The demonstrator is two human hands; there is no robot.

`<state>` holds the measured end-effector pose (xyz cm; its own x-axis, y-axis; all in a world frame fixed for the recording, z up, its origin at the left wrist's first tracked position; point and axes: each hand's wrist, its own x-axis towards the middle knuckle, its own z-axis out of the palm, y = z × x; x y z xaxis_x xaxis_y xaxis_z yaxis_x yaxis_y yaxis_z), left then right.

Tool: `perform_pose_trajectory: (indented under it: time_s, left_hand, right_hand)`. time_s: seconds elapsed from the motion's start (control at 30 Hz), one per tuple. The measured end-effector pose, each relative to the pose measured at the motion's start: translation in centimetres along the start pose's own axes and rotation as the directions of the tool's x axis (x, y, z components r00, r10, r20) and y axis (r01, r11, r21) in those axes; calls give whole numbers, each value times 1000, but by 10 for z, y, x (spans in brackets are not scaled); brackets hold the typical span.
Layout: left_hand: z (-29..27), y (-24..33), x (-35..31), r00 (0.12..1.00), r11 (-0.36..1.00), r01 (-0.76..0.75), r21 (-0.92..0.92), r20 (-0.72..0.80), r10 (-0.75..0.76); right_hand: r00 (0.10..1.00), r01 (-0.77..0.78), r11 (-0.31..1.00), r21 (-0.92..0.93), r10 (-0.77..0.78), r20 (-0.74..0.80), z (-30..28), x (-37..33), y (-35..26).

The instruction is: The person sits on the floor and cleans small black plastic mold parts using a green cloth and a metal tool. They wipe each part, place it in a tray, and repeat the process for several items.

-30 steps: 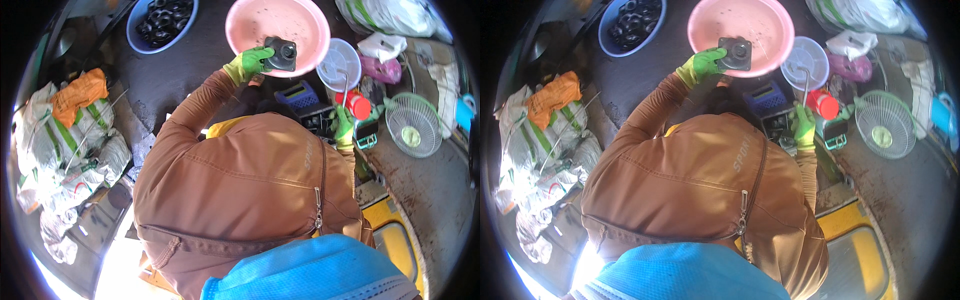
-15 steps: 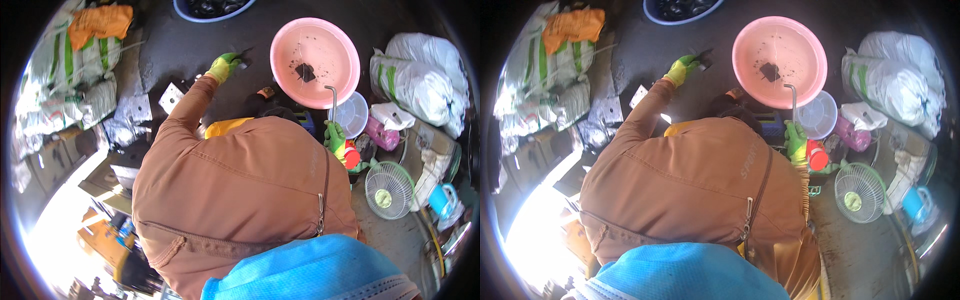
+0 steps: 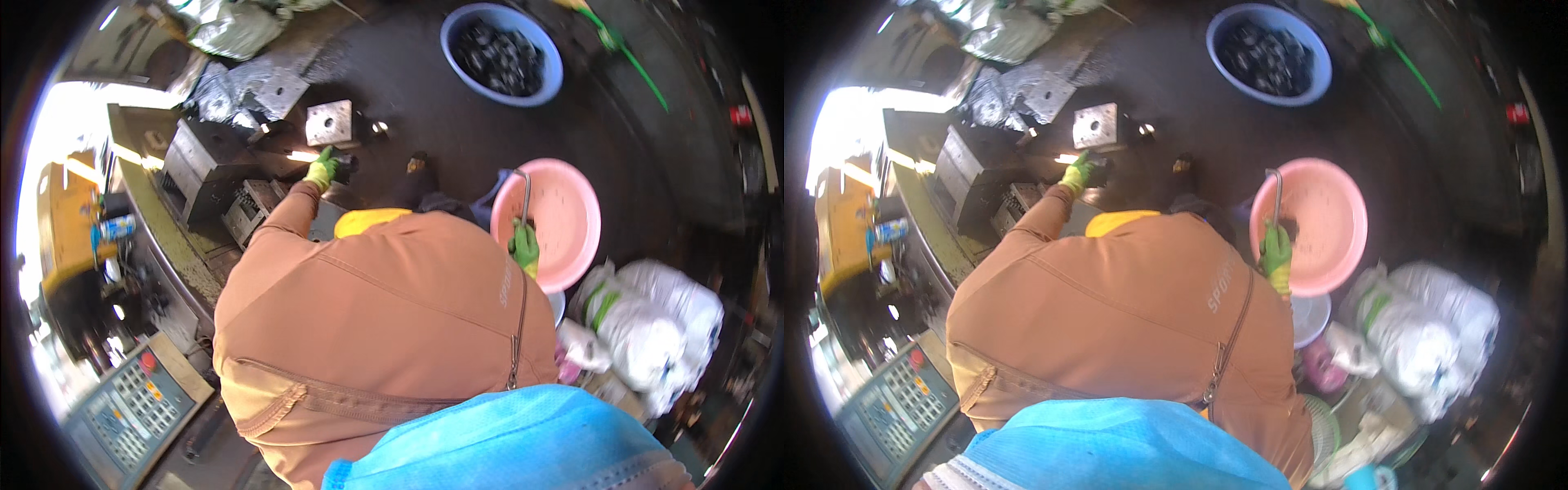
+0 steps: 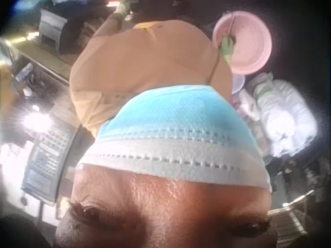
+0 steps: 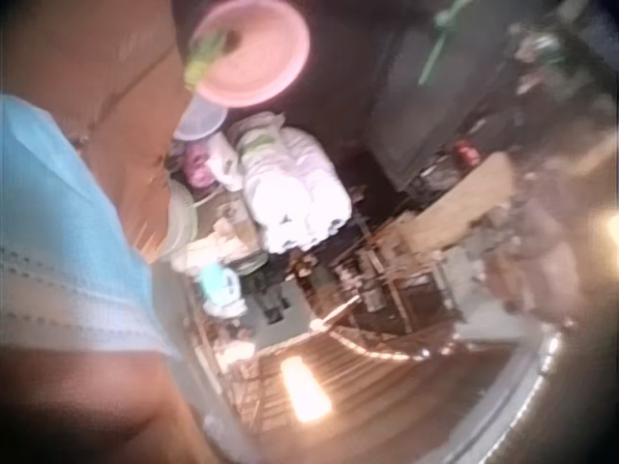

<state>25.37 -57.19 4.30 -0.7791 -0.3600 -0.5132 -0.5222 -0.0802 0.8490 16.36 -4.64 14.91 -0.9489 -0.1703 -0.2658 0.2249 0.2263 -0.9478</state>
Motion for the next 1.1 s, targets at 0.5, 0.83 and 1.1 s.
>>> perform_pose_trajectory:
  time_s: [0.5,0.83,1.1]
  left_hand:
    - [-54,51,57,874,775,-115,-621,-435,-218]
    - [-67,21,118,486,344,-603,-720,-674,-556]
    - [48,82,126,361,200,-626,-754,-507,-783]
  right_hand:
    - [823,-30,979,-203,140,551,208,298,-178]
    - [470,238,841,-486,338,815,341,449,-233]
    - [191,186,640,-745,721,667,417,557,-204]
